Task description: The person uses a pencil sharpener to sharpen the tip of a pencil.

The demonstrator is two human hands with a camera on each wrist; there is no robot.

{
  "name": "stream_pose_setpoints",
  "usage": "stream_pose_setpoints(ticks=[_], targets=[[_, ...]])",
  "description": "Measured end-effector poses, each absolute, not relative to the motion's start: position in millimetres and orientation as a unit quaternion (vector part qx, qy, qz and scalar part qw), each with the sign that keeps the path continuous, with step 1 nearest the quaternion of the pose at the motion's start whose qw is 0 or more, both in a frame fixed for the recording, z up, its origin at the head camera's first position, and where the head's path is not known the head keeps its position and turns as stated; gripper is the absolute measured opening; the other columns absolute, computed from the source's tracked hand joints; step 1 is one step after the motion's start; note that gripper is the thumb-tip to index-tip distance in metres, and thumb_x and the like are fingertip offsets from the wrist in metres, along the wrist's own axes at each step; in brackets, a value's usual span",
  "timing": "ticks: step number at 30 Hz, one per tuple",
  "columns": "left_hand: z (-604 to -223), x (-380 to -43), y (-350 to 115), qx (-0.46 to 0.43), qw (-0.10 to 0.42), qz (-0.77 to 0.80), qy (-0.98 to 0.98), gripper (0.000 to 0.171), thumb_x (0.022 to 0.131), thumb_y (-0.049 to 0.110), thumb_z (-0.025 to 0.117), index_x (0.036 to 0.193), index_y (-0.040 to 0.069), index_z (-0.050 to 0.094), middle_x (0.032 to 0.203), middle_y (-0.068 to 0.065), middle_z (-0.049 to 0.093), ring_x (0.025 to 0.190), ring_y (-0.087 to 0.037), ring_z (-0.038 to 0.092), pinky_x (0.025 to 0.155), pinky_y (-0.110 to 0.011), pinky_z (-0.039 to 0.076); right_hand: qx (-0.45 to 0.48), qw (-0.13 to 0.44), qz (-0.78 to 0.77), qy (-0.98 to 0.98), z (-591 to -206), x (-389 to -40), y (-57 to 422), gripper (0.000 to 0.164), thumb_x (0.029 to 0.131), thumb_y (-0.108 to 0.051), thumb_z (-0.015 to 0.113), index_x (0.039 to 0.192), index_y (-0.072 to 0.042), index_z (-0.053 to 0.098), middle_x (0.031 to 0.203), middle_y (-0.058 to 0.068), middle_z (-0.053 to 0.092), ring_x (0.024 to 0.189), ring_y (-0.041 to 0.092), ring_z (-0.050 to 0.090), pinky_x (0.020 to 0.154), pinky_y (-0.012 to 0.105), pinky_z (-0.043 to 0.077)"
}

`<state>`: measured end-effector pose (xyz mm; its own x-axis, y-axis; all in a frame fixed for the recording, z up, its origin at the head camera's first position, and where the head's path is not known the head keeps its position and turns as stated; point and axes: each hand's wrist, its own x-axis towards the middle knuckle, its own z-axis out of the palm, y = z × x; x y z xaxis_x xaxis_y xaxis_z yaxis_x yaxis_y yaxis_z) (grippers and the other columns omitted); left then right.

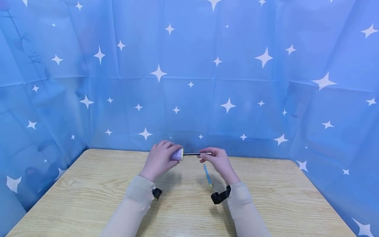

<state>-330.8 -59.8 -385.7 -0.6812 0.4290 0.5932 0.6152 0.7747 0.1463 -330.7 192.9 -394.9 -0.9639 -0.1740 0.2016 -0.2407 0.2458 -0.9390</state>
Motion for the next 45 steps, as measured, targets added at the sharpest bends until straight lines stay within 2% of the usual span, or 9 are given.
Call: stream_pose_setpoints(ticks=[13, 20, 25, 31, 39, 45], targets=[[-383, -328, -56, -0.293, 0.291, -0.15, -0.899, 0.049, 0.073, 0.026, 0.084, 0.12, 0.02, 0.07, 0.109, 0.001, 0.066, 0.108, -0.021, 0.055, 0.082, -0.04, 0.043, 0.123, 0.022, 0.599, -0.791, -394, -332, 190, 0.022, 0.094, -0.019, 0.064, 0.111, -0.008, 0.072, 0.096, 0.006, 0.073, 0.083, 0.024, 0.069, 0.098, 0.049, 0.042], [-382, -328, -54, -0.293, 0.292, -0.144, -0.899, 0.05, 0.073, 0.026, 0.085, 0.121, 0.021, 0.07, 0.11, 0.0, 0.066, 0.108, -0.021, 0.055, 0.083, -0.04, 0.044, 0.125, 0.018, 0.611, -0.782, -397, -333, 189, 0.025, 0.094, -0.021, 0.064, 0.112, -0.005, 0.071, 0.097, 0.008, 0.073, 0.083, 0.025, 0.069, 0.101, 0.049, 0.039], [-381, -328, -57, -0.294, 0.301, -0.143, -0.896, 0.051, 0.073, 0.026, 0.085, 0.121, 0.022, 0.07, 0.111, 0.001, 0.066, 0.109, -0.021, 0.055, 0.084, -0.041, 0.044, 0.127, 0.02, 0.604, -0.786, -398, -333, 188, 0.024, 0.095, -0.018, 0.064, 0.115, -0.005, 0.07, 0.096, 0.008, 0.073, 0.084, 0.027, 0.068, 0.096, 0.047, 0.045], [-380, -329, -61, -0.304, 0.335, -0.134, -0.881, 0.05, 0.073, 0.023, 0.086, 0.121, 0.023, 0.07, 0.11, 0.002, 0.066, 0.109, -0.022, 0.055, 0.087, -0.043, 0.043, 0.143, 0.033, 0.584, -0.799, -386, -323, 187, 0.03, 0.093, -0.013, 0.065, 0.121, -0.003, 0.066, 0.099, 0.01, 0.072, 0.086, 0.031, 0.067, 0.086, 0.042, 0.052], [-380, -330, -63, -0.307, 0.349, -0.128, -0.876, 0.049, 0.074, 0.023, 0.085, 0.121, 0.024, 0.069, 0.11, 0.002, 0.066, 0.109, -0.022, 0.055, 0.088, -0.043, 0.043, 0.139, 0.055, 0.565, -0.811, -367, -307, 194, 0.027, 0.092, -0.01, 0.065, 0.116, 0.0, 0.067, 0.1, 0.015, 0.072, 0.087, 0.028, 0.067, 0.088, 0.044, 0.05], [-380, -330, -63, -0.312, 0.352, -0.129, -0.873, 0.049, 0.074, 0.023, 0.085, 0.121, 0.024, 0.07, 0.11, 0.001, 0.065, 0.11, -0.022, 0.055, 0.089, -0.043, 0.042, 0.145, 0.044, 0.583, -0.799, -380, -320, 199, 0.025, 0.092, -0.013, 0.066, 0.115, -0.002, 0.069, 0.102, 0.017, 0.071, 0.088, 0.026, 0.068, 0.088, 0.044, 0.051]])
